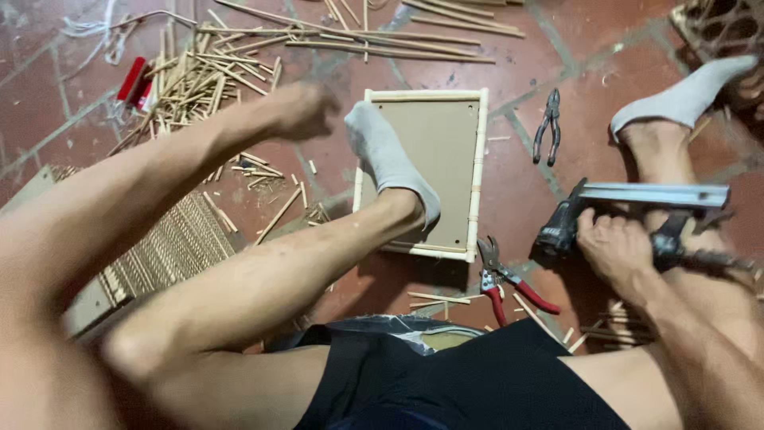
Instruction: The person assembles a rectangular bamboo frame by attaching thin bamboo sticks to a cardboard base. They use a pneumatic nail gun to secure the sticks, trim excess length with pliers, and flip the frame to continue attaching sticks around the perimeter.
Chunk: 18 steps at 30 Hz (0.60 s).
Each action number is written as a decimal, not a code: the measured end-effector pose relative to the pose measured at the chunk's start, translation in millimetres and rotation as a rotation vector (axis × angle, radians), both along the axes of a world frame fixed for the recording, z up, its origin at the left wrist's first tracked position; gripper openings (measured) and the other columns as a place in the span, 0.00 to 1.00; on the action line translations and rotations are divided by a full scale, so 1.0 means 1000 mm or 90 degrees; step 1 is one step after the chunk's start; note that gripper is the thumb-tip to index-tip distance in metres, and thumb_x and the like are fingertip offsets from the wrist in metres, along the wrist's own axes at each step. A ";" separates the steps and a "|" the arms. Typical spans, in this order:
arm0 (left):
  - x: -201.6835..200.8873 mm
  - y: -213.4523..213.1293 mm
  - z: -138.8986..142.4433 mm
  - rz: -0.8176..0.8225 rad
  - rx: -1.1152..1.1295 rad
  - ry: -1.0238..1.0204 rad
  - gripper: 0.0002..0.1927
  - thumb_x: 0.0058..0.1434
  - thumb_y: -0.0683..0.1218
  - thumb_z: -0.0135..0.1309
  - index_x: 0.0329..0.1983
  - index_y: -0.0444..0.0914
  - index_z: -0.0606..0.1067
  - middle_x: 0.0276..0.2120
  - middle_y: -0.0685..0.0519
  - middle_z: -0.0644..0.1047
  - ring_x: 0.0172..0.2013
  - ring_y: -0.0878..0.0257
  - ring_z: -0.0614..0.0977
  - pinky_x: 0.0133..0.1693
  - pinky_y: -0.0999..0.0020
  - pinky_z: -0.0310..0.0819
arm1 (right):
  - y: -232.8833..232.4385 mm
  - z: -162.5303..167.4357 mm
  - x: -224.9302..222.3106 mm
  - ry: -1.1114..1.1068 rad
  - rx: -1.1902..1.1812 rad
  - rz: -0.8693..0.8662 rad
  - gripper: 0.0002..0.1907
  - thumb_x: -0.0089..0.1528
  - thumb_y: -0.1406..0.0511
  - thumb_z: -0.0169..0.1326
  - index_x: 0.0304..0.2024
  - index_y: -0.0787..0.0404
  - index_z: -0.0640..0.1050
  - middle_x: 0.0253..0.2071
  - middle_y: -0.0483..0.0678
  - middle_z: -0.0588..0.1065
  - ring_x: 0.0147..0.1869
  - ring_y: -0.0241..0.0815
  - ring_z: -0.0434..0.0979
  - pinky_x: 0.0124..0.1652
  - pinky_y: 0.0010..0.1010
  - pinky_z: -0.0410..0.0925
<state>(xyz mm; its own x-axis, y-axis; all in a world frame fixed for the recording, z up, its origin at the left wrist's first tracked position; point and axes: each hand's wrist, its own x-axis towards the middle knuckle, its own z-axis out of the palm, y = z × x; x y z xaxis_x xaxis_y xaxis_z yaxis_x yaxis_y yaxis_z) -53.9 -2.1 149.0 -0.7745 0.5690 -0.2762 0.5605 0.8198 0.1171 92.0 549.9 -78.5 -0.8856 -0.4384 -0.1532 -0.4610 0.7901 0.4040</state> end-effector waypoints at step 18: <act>0.165 -0.083 -0.006 0.347 0.043 0.031 0.13 0.66 0.52 0.52 0.47 0.43 0.82 0.38 0.46 0.84 0.36 0.49 0.85 0.38 0.53 0.79 | -0.182 0.044 -0.096 -0.375 -0.948 -0.428 0.20 0.67 0.56 0.54 0.45 0.68 0.80 0.33 0.51 0.79 0.31 0.40 0.77 0.30 0.32 0.68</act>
<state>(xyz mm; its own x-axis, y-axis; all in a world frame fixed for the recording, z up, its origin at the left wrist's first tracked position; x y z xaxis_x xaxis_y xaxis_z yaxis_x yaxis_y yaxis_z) 111.3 -85.1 143.5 -0.9730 0.0967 -0.2097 0.0626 0.9845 0.1638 -4.1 367.5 -34.9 -0.9362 -0.1014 -0.3366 0.2716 0.3989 -0.8758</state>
